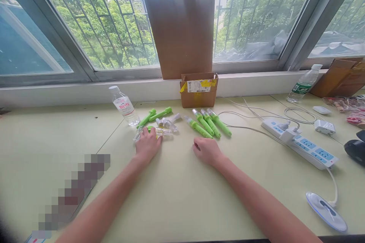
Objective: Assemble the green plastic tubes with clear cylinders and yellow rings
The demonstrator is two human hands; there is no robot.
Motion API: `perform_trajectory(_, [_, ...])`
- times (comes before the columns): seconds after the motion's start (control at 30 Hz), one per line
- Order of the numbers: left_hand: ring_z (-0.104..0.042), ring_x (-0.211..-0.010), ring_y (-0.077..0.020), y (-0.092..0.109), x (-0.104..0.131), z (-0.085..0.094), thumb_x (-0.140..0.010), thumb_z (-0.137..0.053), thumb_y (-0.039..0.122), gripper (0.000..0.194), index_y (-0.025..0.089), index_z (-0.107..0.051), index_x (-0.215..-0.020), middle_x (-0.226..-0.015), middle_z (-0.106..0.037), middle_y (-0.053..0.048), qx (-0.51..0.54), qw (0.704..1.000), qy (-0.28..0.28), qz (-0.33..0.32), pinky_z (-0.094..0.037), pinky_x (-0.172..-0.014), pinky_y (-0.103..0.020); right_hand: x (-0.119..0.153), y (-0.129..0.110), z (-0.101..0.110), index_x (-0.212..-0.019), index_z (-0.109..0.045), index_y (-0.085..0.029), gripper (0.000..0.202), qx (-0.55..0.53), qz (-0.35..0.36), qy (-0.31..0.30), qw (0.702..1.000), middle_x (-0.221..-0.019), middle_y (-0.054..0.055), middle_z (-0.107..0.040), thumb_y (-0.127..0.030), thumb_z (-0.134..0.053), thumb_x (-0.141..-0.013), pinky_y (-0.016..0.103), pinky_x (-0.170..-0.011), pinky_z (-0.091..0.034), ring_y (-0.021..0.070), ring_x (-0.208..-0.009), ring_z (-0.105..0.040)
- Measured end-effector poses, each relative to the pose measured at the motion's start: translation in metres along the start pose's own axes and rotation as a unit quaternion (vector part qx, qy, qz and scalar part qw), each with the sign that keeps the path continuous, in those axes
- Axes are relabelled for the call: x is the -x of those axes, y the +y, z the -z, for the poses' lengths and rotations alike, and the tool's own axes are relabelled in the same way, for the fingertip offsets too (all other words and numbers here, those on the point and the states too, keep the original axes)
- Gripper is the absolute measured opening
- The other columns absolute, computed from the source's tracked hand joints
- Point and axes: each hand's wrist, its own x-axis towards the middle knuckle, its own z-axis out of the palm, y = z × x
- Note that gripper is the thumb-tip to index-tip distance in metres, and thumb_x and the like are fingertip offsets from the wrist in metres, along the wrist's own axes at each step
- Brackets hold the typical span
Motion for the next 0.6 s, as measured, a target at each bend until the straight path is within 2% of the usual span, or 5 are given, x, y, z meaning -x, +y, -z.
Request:
perform_trajectory(0.13, [-0.055, -0.092, -0.0257, 0.0000, -0.0010, 0.0010, -0.087, -0.047, 0.032, 0.029, 0.012, -0.053, -0.107, -0.108, -0.048, -0.015, -0.001, 1.000, -0.017, 0.012, -0.048, -0.062, -0.030, -0.0002, 0.0008, -0.0008, -0.067, -0.046, -0.020, 0.018, -0.006, -0.001, -0.001, 1.000, -0.064, -0.002, -0.059, -0.022, -0.045, -0.085, 0.024, -0.052, -0.023, 0.0113, -0.056, -0.047])
perform_trajectory(0.23, [-0.055, -0.094, -0.0256, 0.0002, -0.0002, 0.0004, -0.085, -0.042, 0.017, 0.021, 0.010, -0.054, -0.102, -0.107, -0.049, -0.016, -0.018, 1.000, -0.021, 0.006, -0.048, -0.063, -0.029, -0.0002, 0.0010, -0.0015, -0.067, -0.046, -0.020, 0.017, -0.006, -0.001, 0.002, 1.000, -0.063, -0.002, -0.059, -0.022, -0.045, -0.084, 0.025, -0.052, -0.023, 0.0113, -0.055, -0.046])
perform_trajectory(0.3, [-0.056, -0.094, -0.0256, 0.0004, 0.0005, -0.0002, -0.083, -0.039, 0.010, 0.023, 0.009, -0.055, -0.100, -0.105, -0.050, -0.016, -0.028, 0.999, -0.020, 0.001, -0.048, -0.063, -0.029, -0.0001, 0.0010, -0.0018, -0.067, -0.046, -0.020, 0.017, -0.006, 0.000, 0.003, 1.000, -0.063, -0.002, -0.058, -0.022, -0.045, -0.084, 0.025, -0.052, -0.023, 0.0112, -0.055, -0.046])
perform_trajectory(0.47, [-0.058, -0.086, -0.0240, -0.0007, -0.0006, 0.0009, -0.086, -0.040, 0.014, 0.022, 0.010, -0.057, -0.099, -0.106, -0.051, -0.016, -0.018, 0.999, -0.034, 0.011, -0.049, -0.063, -0.031, -0.0003, 0.0013, -0.0023, -0.067, -0.046, -0.020, 0.017, -0.005, -0.002, 0.003, 1.000, -0.063, -0.002, -0.058, -0.022, -0.045, -0.084, 0.025, -0.052, -0.023, 0.0110, -0.055, -0.045])
perform_trajectory(0.6, [-0.058, -0.090, -0.0244, -0.0034, -0.0033, 0.0020, -0.088, -0.040, 0.018, 0.024, 0.012, -0.062, -0.090, -0.109, -0.052, -0.016, -0.004, 0.998, -0.062, 0.014, -0.050, -0.066, -0.032, -0.0006, 0.0014, -0.0025, -0.067, -0.045, -0.020, 0.017, -0.004, 0.001, 0.004, 1.000, -0.063, -0.002, -0.058, -0.022, -0.045, -0.084, 0.025, -0.052, -0.022, 0.0111, -0.055, -0.045])
